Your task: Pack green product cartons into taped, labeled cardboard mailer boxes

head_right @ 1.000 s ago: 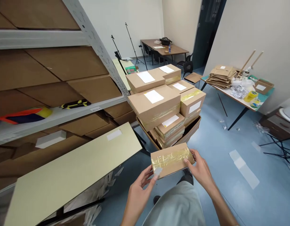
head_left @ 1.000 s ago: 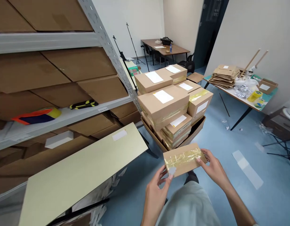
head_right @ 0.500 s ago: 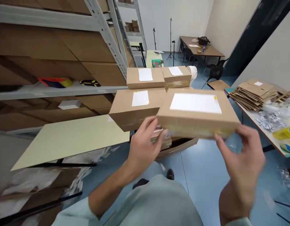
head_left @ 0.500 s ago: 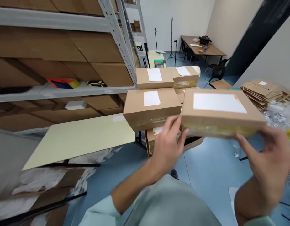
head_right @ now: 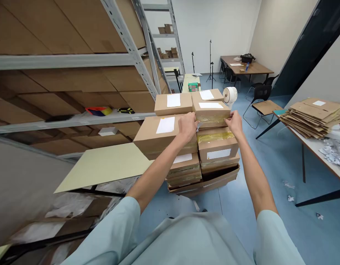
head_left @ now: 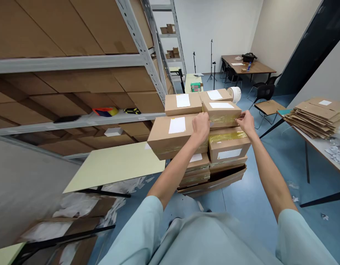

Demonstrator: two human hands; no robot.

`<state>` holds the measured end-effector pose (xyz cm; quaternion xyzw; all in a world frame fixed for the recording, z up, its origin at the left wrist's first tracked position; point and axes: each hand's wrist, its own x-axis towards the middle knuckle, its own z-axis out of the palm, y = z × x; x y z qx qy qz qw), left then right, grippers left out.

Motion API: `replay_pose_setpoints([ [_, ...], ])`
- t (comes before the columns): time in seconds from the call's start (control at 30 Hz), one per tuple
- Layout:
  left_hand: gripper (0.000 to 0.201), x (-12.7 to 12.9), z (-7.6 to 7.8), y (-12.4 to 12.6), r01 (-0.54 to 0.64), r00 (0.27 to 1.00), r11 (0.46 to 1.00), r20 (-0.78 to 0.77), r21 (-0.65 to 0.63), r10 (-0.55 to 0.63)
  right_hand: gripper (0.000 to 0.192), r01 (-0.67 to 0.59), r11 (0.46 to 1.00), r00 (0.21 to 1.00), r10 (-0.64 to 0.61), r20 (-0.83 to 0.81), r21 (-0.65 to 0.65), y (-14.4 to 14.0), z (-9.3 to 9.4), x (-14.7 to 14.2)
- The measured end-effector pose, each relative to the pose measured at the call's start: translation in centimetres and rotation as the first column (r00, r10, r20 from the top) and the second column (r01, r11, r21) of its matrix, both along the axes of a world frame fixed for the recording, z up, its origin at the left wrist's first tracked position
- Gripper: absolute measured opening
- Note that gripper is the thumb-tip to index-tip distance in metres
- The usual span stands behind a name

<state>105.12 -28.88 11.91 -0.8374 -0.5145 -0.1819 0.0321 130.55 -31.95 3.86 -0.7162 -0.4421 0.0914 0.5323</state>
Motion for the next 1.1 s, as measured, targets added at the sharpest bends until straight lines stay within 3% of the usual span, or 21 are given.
replay_pose_setpoints([
  [0.4, 0.013, 2.1, -0.4, 1.1, 0.0, 0.996, 0.999, -0.094, -0.033, -0.003, 0.03, 0.075, 0.997, 0.995, -0.074, 0.066, -0.014, 0.4, 0.5, 1.3],
  [0.53, 0.011, 0.0, -0.2, -0.3, 0.031, 0.998, 0.999, -0.057, -0.021, -0.032, 0.031, 0.118, 0.991, 0.983, -0.107, 0.146, -0.065, -0.9, 0.7, 0.2],
  [0.6, 0.017, -3.1, -0.5, -2.3, 0.102, 0.99, 0.993, 0.088, 0.064, -0.108, 0.037, 0.141, 0.99, 0.976, -0.144, 0.161, 0.031, -3.2, 0.6, -1.2],
  [0.7, 0.031, -9.6, -1.9, -6.5, 0.184, 0.912, 0.95, 0.316, 0.253, -0.261, 0.04, 0.086, 0.964, 0.979, -0.128, 0.156, 0.253, -8.6, 0.1, -5.6],
  [0.77, 0.031, -14.1, -3.5, -9.5, 0.174, 0.858, 0.917, 0.402, 0.359, -0.32, 0.038, 0.034, 0.939, 0.987, -0.086, 0.138, 0.343, -12.5, -0.5, -10.3],
  [0.87, 0.03, -20.5, -6.3, -12.6, 0.114, 0.819, 0.91, 0.48, 0.4, -0.314, 0.029, -0.071, 0.938, 0.996, 0.047, 0.079, 0.34, -16.9, -1.8, -18.8],
  [0.97, 0.027, -26.7, -8.9, -13.9, 0.037, 0.817, 0.94, 0.532, 0.339, -0.224, 0.021, -0.238, 0.927, 0.971, 0.236, 0.041, 0.289, -18.2, -3.0, -27.2],
  [1.1, 0.021, -35.7, -11.3, -14.7, -0.072, 0.796, 0.967, 0.599, 0.245, -0.093, 0.019, -0.438, 0.875, 0.895, 0.447, 0.005, 0.206, -16.7, -3.7, -37.3],
])
